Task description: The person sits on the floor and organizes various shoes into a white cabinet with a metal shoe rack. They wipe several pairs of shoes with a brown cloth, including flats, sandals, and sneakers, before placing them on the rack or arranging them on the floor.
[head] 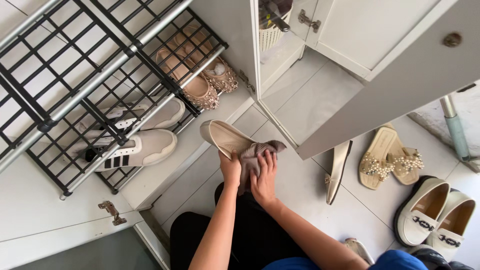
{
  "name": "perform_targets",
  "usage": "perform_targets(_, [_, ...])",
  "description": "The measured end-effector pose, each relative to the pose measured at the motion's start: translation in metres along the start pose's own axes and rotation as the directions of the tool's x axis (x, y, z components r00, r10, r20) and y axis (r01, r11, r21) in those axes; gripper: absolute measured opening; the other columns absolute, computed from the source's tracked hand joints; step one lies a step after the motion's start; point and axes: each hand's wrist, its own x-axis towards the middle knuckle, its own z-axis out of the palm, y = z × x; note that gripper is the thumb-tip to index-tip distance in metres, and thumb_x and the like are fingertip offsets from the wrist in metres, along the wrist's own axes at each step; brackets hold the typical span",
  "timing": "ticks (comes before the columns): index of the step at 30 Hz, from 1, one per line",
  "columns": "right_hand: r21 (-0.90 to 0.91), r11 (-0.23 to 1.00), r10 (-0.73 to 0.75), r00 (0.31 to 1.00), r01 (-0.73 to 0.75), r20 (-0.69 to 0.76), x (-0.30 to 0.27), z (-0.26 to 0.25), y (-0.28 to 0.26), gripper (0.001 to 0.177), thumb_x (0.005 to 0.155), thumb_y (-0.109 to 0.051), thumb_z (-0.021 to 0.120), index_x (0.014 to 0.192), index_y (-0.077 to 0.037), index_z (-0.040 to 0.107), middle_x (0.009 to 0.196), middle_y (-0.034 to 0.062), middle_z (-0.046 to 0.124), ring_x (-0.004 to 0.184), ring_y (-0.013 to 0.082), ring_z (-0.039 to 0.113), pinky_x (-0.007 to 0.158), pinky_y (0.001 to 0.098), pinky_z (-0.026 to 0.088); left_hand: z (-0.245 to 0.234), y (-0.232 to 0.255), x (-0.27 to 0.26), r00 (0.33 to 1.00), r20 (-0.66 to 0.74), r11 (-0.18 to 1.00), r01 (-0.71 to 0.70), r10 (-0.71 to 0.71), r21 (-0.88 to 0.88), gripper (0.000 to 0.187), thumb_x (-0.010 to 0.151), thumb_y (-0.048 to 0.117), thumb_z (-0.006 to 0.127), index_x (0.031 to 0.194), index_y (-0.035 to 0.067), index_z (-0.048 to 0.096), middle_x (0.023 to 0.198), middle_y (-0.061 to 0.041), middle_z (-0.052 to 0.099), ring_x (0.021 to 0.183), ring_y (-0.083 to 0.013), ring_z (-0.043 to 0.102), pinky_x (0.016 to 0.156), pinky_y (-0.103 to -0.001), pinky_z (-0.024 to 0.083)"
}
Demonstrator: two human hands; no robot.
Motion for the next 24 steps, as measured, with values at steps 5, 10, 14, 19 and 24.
perform_targets(5, [-0.058,0.941,0.332,0.942,-0.334,-0.036,0.037,0.026,0.035,0.044,0.099,-0.023,0.059,0.138,-0.005,0.055,0.133,0.0235,0.059,0.121,0.0428,0.054,0.103,0.0482,0.045,-0.003,0.001,0.004,0.997,0.071,1.000,0.023,-0.023,0.001,0.057,0.094,0.020,0.062,0.146,0.006,0.043,0.129,-0.017,0.067,0.117,-0.0287,0.065,0.098,-0.040,0.049])
perform_targets(10, [0.735,0.381,0.549,0.777,-0.560,0.307,0.088,0.014,0.066,0.042,0.117,-0.041,0.054,0.119,0.000,0.059,0.093,0.0098,0.061,0.083,0.0237,0.058,0.072,0.0359,0.047,-0.021,0.007,0.024,0.968,0.252,0.998,0.004,0.012,-0.063,0.044,0.098,0.022,0.064,0.134,-0.001,0.057,0.126,-0.014,0.071,0.113,-0.0242,0.067,0.098,-0.037,0.051])
perform_targets(14, [0.726,0.087,0.568,0.633,-0.683,0.527,0.105,-0.019,0.048,0.062,0.109,-0.059,0.046,0.107,0.000,0.066,0.080,0.0081,0.067,0.062,0.0145,0.055,0.053,0.0268,0.043,-0.033,0.021,0.038,0.947,0.307,0.989,0.123,-0.090,-0.087,0.044,0.096,0.022,0.065,0.135,0.002,0.057,0.125,-0.010,0.070,0.114,-0.0204,0.065,0.098,-0.035,0.048])
perform_targets(19, [0.694,-0.045,0.560,0.557,-0.719,0.613,0.088,-0.031,0.028,0.051,0.104,-0.047,0.044,0.129,-0.006,0.061,0.116,0.0069,0.070,0.100,0.0152,0.066,0.083,0.0263,0.055,-0.033,0.035,0.031,0.932,0.361,0.999,0.026,-0.032,0.021,0.043,0.095,0.022,0.065,0.132,0.000,0.061,0.122,-0.015,0.073,0.110,-0.0248,0.069,0.095,-0.038,0.052])
perform_targets(24, [0.586,0.479,0.374,0.757,-0.653,0.536,0.090,0.024,0.042,0.053,0.103,-0.043,0.044,0.145,-0.009,0.045,0.134,0.0032,0.058,0.112,0.0118,0.060,0.092,0.0293,0.051,-0.027,0.046,0.020,0.875,0.451,0.950,0.033,-0.177,0.309,0.047,0.096,0.027,0.063,0.137,0.005,0.060,0.126,-0.016,0.072,0.117,-0.0275,0.069,0.100,-0.039,0.052])
